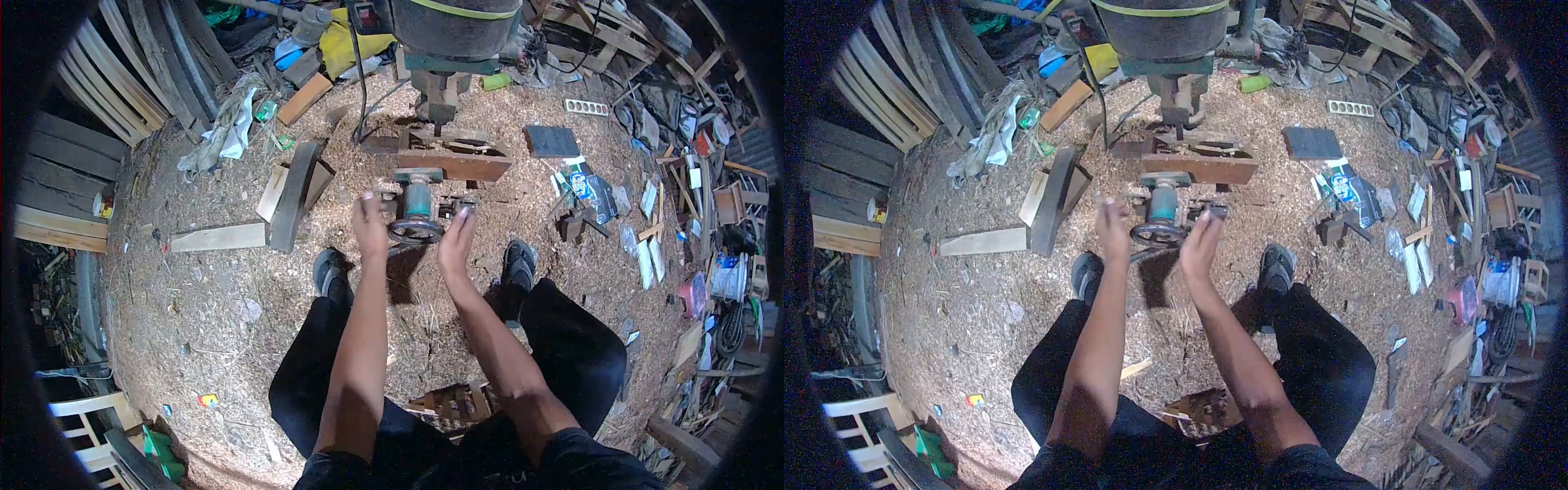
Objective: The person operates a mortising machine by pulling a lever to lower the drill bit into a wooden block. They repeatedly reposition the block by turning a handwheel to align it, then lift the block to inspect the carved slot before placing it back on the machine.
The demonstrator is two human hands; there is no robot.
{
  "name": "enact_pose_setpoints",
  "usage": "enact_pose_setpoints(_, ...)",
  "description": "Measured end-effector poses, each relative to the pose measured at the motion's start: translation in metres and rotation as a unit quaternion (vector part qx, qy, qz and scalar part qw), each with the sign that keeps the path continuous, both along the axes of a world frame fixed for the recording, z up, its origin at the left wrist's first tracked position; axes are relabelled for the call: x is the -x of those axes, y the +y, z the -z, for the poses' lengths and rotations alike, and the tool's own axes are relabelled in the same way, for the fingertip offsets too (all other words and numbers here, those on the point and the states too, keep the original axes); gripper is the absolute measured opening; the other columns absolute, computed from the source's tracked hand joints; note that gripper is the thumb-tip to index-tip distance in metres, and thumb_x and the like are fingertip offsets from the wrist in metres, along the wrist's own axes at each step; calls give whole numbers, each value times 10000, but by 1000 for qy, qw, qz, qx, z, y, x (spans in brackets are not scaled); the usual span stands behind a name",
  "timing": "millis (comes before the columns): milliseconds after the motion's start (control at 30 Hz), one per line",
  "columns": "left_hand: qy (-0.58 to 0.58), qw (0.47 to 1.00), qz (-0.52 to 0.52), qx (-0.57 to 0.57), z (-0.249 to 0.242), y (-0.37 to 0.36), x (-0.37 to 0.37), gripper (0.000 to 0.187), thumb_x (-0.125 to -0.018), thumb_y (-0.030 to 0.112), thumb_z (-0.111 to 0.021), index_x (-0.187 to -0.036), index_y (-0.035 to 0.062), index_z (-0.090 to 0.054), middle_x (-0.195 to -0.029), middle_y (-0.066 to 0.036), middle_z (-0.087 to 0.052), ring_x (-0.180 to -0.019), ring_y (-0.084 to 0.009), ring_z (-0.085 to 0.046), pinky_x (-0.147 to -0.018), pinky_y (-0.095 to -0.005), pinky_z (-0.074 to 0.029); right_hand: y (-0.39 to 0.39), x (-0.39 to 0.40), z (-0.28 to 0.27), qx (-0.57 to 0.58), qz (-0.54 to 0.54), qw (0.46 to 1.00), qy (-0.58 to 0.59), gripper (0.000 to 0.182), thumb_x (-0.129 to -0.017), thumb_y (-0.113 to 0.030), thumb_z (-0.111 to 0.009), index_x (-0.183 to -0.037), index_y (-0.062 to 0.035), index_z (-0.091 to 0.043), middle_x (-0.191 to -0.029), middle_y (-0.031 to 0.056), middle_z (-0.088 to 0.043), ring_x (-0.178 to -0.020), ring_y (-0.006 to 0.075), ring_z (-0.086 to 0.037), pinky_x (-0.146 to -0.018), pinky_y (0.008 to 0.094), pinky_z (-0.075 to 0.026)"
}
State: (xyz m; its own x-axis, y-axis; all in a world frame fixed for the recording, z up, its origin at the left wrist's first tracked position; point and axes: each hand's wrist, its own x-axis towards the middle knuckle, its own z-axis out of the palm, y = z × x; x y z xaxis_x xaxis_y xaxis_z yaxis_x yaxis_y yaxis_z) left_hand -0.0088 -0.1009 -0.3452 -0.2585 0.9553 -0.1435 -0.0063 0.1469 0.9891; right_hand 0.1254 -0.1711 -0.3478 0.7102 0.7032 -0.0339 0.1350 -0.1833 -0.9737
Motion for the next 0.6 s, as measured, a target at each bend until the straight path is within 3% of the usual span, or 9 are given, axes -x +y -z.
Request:
enact_pose_setpoints(67, 99, 984, 145, -37, -20, -8, -20, 415, -976, 372, -585, -1176, 8, -586, -1131, -169, -645, -1025, -269, -611, -918, -365, -460, -10, 23, -10, -4, -36, 999, 39, 585, -1073, -487, -268, -1195, 47, -474, -1143, 217, -515, -1060, 363, -517, -981, 456, -379)
enact_pose_setpoints(133, 261, 948, 80, -164, 14, 0, -11, 386, -939, 334, -616, -1191, 41, -592, -1170, -190, -637, -1070, -353, -608, -939, -419, -463, -12, 44, -15, -57, -47, 997, 6, 631, -1069, -515, -239, -1241, 55, -447, -1209, 219, -489, -1111, 359, -509, -1026, 446, -366)
enact_pose_setpoints(233, 622, 783, -6, -15, -7, -15, 25, 357, -922, 295, -623, -1170, 38, -605, -1175, -203, -633, -1095, -412, -585, -961, -459, -451, -10, 55, -115, -218, -117, 948, 202, 606, -1075, -489, -225, -1306, 46, -392, -1256, 197, -466, -1185, 326, -485, -1074, 441, -343)
enact_pose_setpoints(267, 558, 829, -18, -13, -7, -11, 30, 356, -927, 299, -617, -1159, 29, -606, -1171, -206, -630, -1105, -411, -578, -971, -463, -442, -5, 55, -132, -293, -164, 911, 239, 594, -1077, -482, -224, -1305, 41, -390, -1249, 191, -469, -1190, 319, -482, -1072, 442, -344)
enact_pose_setpoints(367, 324, 942, -9, -92, -17, 1, 29, 400, -954, 353, -587, -1147, 3, -602, -1202, -218, -610, -1164, -402, -545, -1018, -470, -398, 1, 48, -153, -263, -142, 948, 107, 597, -1073, -492, -219, -1290, 34, -398, -1249, 192, -469, -1184, 306, -488, -1072, 431, -352)
enact_pose_setpoints(467, 107, 991, 73, -19, -69, -1, -17, 406, -976, 374, -564, -1151, 10, -606, -1222, -219, -609, -1178, -385, -545, -1029, -453, -396, 3, 36, -98, -128, -22, 988, 87, 590, -1074, -487, -212, -1250, 38, -416, -1227, 191, -476, -1181, 306, -490, -1075, 431, -353)
enact_pose_setpoints(533, 127, 986, 106, -17, -56, -5, -40, 414, -990, 376, -551, -1168, 6, -602, -1220, -214, -615, -1178, -373, -550, -1044, -427, -395, -8, 15, -36, -39, -39, 987, 153, 579, -1076, -478, -226, -1249, 40, -419, -1208, 200, -492, -1172, 308, -483, -1062, 452, -352)
enact_pose_setpoints(567, 277, 955, 109, -9, -55, -10, -43, 439, -974, 400, -575, -1185, 16, -607, -1233, -194, -613, -1185, -360, -547, -1070, -419, -377, -13, 11, -15, 7, -48, 981, 186, 574, -1077, -473, -233, -1248, 41, -421, -1198, 204, -500, -1167, 309, -480, -1055, 463, -352)
enact_pose_setpoints(600, 232, 968, 87, -45, -27, -4, -35, 437, -965, 397, -586, -1189, 23, -610, -1229, -193, -613, -1194, -363, -542, -1078, -425, -368, -13, 19, -8, 0, -38, 989, 146, 578, -1078, -471, -228, -1247, 43, -431, -1185, 206, -508, -1154, 313, -478, -1044, 476, -347)
